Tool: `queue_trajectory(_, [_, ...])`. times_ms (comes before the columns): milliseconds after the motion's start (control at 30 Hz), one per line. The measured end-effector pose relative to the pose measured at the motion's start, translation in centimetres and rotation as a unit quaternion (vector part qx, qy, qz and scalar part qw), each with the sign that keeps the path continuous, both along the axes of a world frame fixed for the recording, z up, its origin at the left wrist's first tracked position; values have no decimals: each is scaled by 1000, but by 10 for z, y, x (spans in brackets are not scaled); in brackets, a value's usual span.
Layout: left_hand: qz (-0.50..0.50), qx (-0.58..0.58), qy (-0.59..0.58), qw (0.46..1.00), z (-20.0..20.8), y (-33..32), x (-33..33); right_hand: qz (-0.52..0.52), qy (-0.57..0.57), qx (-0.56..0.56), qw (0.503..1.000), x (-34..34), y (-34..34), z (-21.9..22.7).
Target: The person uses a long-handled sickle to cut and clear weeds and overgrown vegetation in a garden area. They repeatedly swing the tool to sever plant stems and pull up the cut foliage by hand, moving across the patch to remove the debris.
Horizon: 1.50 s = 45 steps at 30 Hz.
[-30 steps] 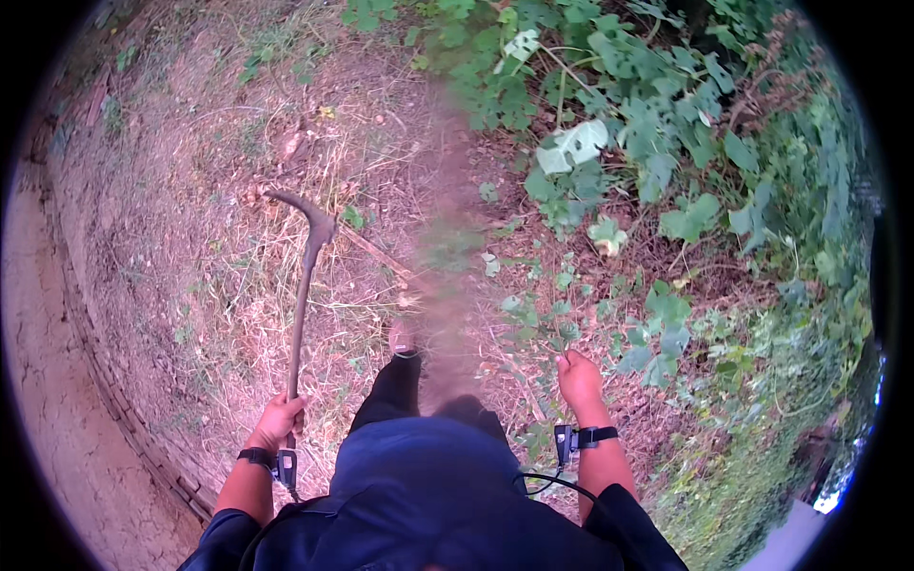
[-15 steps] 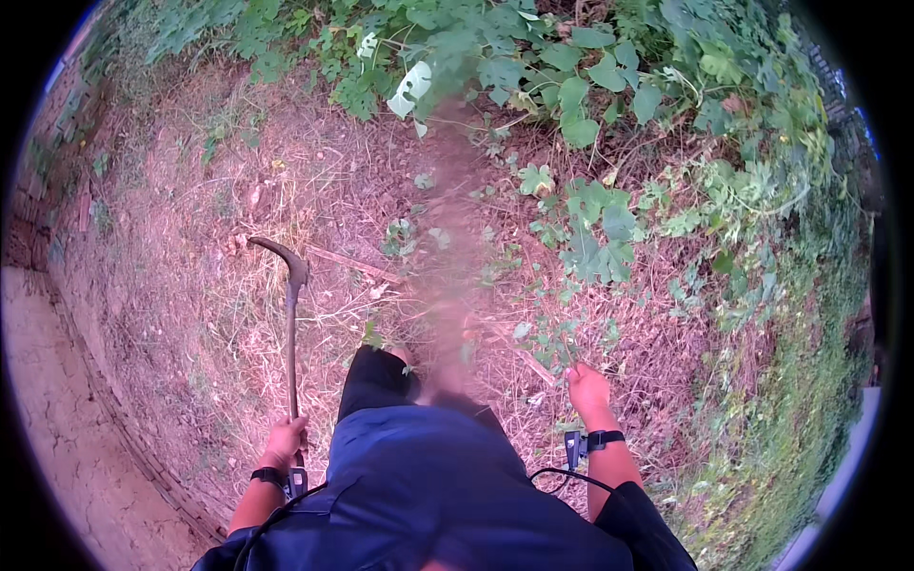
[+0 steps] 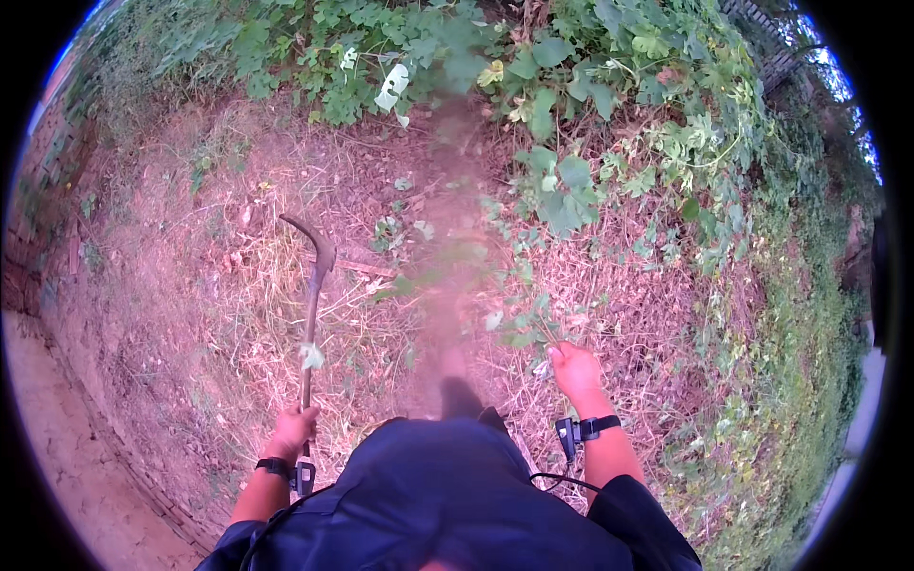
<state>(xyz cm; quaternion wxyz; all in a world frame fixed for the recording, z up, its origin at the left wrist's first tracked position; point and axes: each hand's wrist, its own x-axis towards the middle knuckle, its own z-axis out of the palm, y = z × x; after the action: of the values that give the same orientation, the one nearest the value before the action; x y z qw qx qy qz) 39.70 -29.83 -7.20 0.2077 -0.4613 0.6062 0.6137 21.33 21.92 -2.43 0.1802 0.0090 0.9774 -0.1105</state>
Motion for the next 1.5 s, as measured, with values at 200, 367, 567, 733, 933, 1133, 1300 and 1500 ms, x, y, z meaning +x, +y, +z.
queue_trajectory(200, [-37, -35, -21, 998, 3, -17, 95, -108, -31, -38, 993, 136, -9, 4])
queue_trajectory(367, [-63, -57, -57, 995, 1, -21, 132, -152, -27, 11, 988, 203, 30, 22])
queue_trajectory(567, [-90, -56, -50, 993, -8, -11, 153, -221, 63, 36, 973, 259, 46, 31])
queue_trajectory(733, [-133, -58, -33, 989, -14, 16, 160, -249, 72, -78, 963, 317, 82, 20])
queue_trajectory(933, [-155, -42, 6, 987, -4, 81, 173, -398, -6, -315, 862, 498, 178, -55])
queue_trajectory(1133, [-200, 16, 7, 980, 1, 137, 185, -581, -206, -54, 785, 869, 293, -19])
queue_trajectory(1300, [-261, -15, 6, 965, -10, 171, 184, -538, -305, 217, 755, 1090, 318, 53])
queue_trajectory(1500, [-249, 39, 4, 968, -11, 199, 172, -340, -356, 414, 766, 1169, 332, 57])
